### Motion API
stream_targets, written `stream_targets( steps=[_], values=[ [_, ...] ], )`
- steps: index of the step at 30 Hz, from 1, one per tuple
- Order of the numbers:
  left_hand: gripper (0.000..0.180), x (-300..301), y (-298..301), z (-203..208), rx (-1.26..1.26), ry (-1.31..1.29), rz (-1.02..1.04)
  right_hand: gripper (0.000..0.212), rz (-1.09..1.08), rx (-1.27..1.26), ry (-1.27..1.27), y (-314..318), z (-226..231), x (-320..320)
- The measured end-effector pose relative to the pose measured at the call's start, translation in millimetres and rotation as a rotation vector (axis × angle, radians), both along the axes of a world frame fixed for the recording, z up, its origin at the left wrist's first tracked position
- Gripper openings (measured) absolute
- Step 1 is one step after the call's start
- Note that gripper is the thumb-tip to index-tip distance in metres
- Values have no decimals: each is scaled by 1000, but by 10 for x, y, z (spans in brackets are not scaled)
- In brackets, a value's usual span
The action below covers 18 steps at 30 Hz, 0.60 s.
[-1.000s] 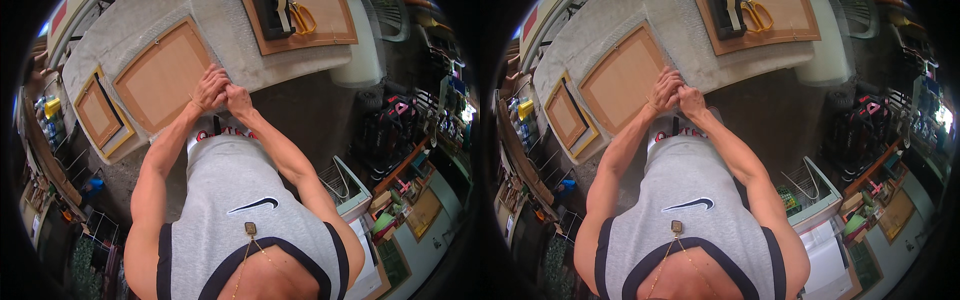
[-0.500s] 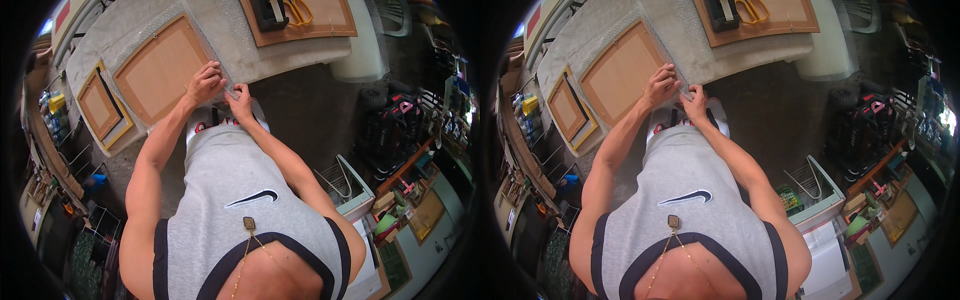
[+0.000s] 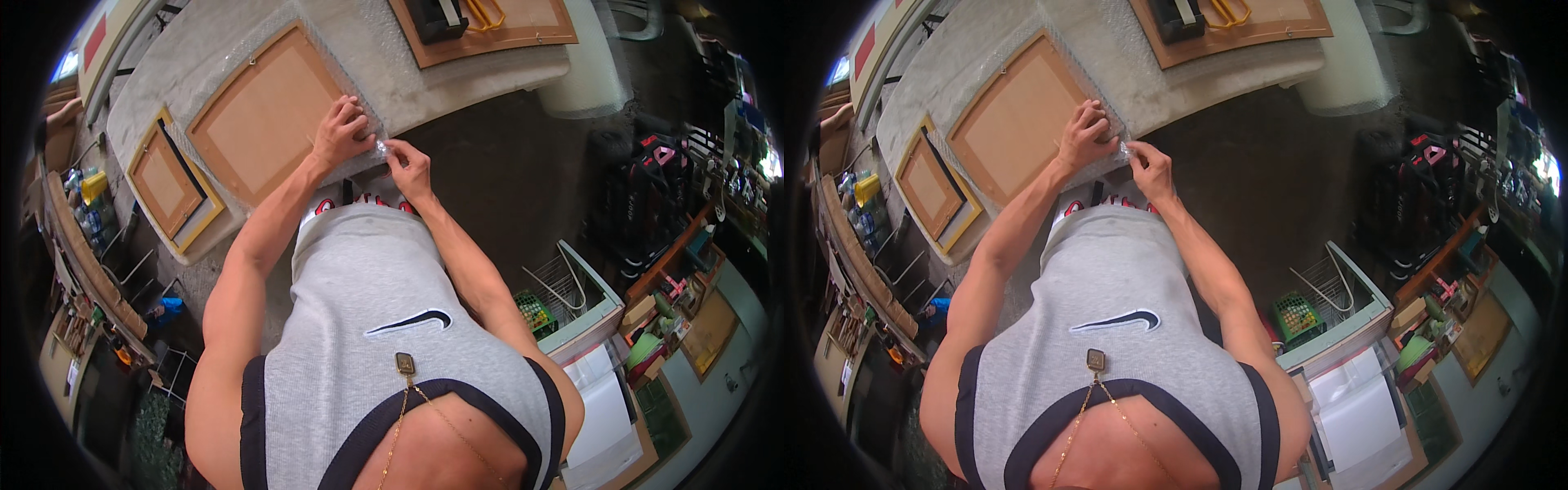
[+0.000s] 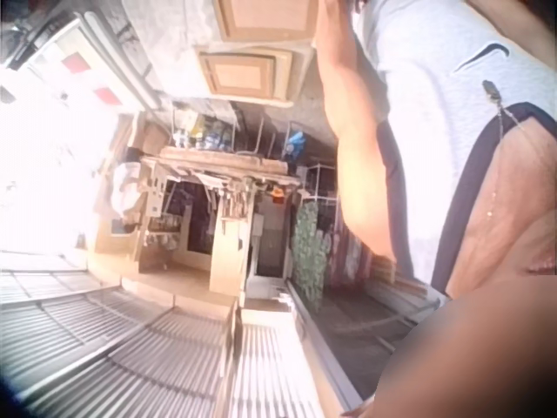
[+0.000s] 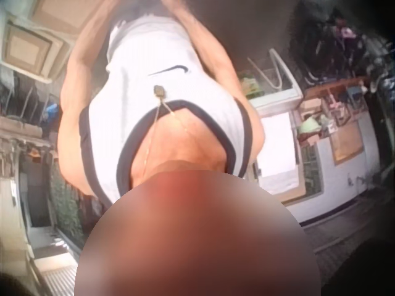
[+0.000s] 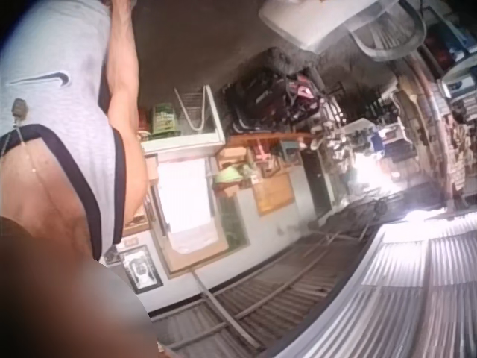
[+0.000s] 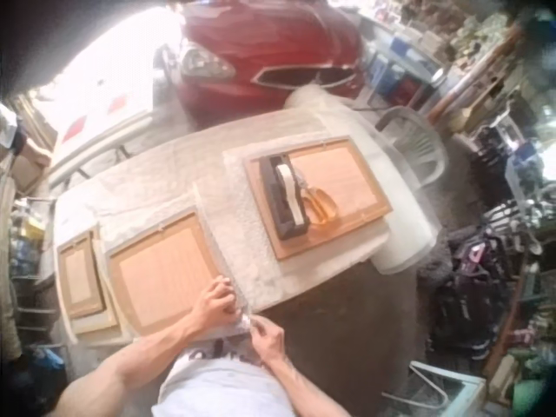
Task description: The person wraps two framed pictures with bubble wrap and secures them with tape. They place the frames on a table, cover them with bubble wrap, and use tape to seal the edges. The wrapped frames are then set aside on the table.
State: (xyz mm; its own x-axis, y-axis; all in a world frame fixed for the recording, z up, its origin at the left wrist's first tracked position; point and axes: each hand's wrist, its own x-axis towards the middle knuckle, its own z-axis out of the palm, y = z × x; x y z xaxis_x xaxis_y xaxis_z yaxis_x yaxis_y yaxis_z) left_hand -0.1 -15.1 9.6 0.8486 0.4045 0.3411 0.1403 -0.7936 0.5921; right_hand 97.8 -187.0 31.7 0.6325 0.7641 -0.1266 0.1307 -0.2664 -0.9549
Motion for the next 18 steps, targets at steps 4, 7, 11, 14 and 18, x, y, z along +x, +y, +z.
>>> stream_targets(
  steps=[4, 7, 11, 14, 18],
  values=[
    [37, -23, -28, -19, 2, 17, 0, 14, 144, 62, -229, 54, 101, 146],
    [38, -27, -1, 60, 33, 7, -88, 22, 326, 99, -226, 83, 161, 246],
    [30, -106, -57, 201, 9, 65, -3, 7, 491, 60, -313, 216, 140, 340],
    [23, -77, -108, 228, 13, 20, -93, 5, 539, 122, -530, 268, 106, 446],
    [13, -86, 26, 331, -78, -54, -156, 9, 622, 171, -621, 452, 77, 535]
  ],
)
